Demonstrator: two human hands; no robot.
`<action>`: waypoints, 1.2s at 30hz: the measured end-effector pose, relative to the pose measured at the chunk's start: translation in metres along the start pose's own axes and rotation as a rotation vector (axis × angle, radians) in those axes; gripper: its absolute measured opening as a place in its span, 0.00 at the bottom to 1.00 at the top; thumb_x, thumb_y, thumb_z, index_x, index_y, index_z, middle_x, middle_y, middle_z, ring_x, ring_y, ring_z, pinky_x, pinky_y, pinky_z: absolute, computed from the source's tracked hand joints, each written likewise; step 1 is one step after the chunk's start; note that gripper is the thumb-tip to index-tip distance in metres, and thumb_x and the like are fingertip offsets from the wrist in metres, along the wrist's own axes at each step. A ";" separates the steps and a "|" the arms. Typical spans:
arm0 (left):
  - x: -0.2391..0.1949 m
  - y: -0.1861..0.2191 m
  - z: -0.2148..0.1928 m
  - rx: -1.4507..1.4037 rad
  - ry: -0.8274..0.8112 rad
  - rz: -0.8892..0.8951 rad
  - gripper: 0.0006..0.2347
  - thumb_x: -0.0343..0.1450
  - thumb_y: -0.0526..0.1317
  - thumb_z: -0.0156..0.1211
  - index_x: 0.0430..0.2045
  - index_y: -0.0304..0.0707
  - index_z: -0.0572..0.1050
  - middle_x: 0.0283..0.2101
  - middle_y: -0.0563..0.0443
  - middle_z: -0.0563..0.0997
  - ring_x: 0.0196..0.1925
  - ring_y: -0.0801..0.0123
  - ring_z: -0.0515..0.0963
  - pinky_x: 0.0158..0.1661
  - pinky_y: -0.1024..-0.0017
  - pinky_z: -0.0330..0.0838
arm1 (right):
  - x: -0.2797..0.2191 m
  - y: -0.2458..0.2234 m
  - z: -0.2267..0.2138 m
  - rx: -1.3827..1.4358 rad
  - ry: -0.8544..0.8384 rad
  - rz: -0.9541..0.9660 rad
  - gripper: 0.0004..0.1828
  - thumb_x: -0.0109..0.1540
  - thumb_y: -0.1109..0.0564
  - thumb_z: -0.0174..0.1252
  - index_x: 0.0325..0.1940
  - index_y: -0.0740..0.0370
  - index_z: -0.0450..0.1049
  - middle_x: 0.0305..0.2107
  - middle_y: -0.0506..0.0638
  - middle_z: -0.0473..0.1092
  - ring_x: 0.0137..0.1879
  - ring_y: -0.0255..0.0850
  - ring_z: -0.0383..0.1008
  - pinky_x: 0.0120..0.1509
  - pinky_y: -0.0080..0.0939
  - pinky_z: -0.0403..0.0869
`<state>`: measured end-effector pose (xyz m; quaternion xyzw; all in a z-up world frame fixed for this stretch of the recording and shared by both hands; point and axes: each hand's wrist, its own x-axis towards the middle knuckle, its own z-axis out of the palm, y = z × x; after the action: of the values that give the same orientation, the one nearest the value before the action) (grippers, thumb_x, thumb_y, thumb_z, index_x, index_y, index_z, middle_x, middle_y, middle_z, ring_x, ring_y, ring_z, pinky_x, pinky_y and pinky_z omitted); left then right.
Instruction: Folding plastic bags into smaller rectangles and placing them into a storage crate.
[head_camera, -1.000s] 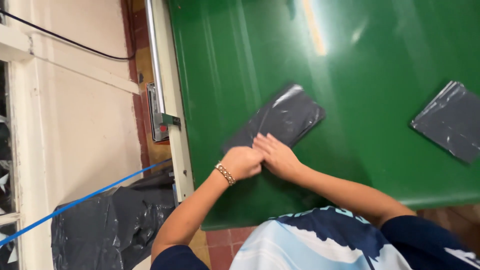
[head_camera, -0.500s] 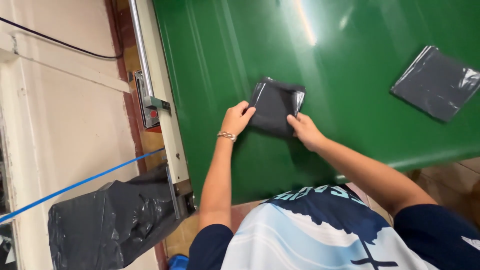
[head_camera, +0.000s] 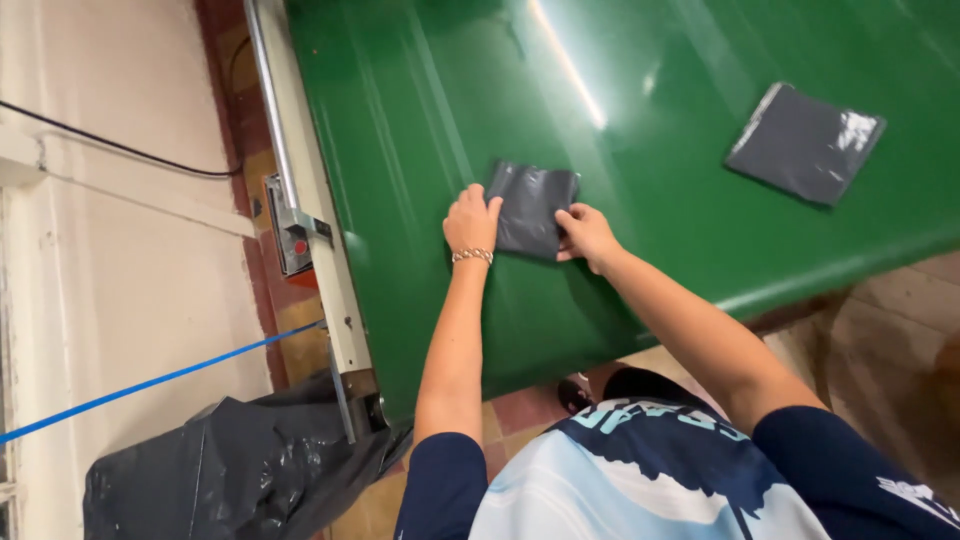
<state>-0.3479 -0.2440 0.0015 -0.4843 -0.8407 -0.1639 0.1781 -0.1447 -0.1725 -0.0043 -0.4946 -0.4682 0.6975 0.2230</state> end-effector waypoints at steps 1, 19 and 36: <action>0.001 0.001 -0.008 -0.005 -0.005 0.010 0.17 0.65 0.59 0.60 0.36 0.52 0.71 0.29 0.56 0.77 0.31 0.62 0.82 0.30 0.61 0.79 | -0.008 0.000 0.002 0.006 0.011 0.003 0.20 0.66 0.49 0.55 0.54 0.68 0.69 0.30 0.60 0.71 0.25 0.49 0.77 0.26 0.51 0.82; -0.001 0.224 -0.164 -0.909 0.058 0.291 0.08 0.72 0.39 0.61 0.31 0.42 0.67 0.37 0.49 0.78 0.41 0.54 0.80 0.44 0.65 0.75 | -0.082 -0.049 -0.190 0.234 0.043 -0.439 0.32 0.60 0.58 0.67 0.64 0.61 0.61 0.49 0.55 0.68 0.52 0.44 0.72 0.49 0.42 0.79; 0.053 0.422 0.035 -0.464 -0.273 0.101 0.12 0.73 0.55 0.51 0.34 0.51 0.63 0.36 0.51 0.78 0.35 0.48 0.83 0.40 0.52 0.78 | -0.013 -0.093 -0.405 -0.115 0.284 -0.373 0.14 0.60 0.62 0.59 0.47 0.65 0.64 0.28 0.60 0.75 0.12 0.42 0.71 0.10 0.33 0.71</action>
<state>-0.0094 0.0130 0.0384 -0.5710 -0.7717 -0.2763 -0.0449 0.2100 0.0356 0.0533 -0.5044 -0.5543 0.5400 0.3830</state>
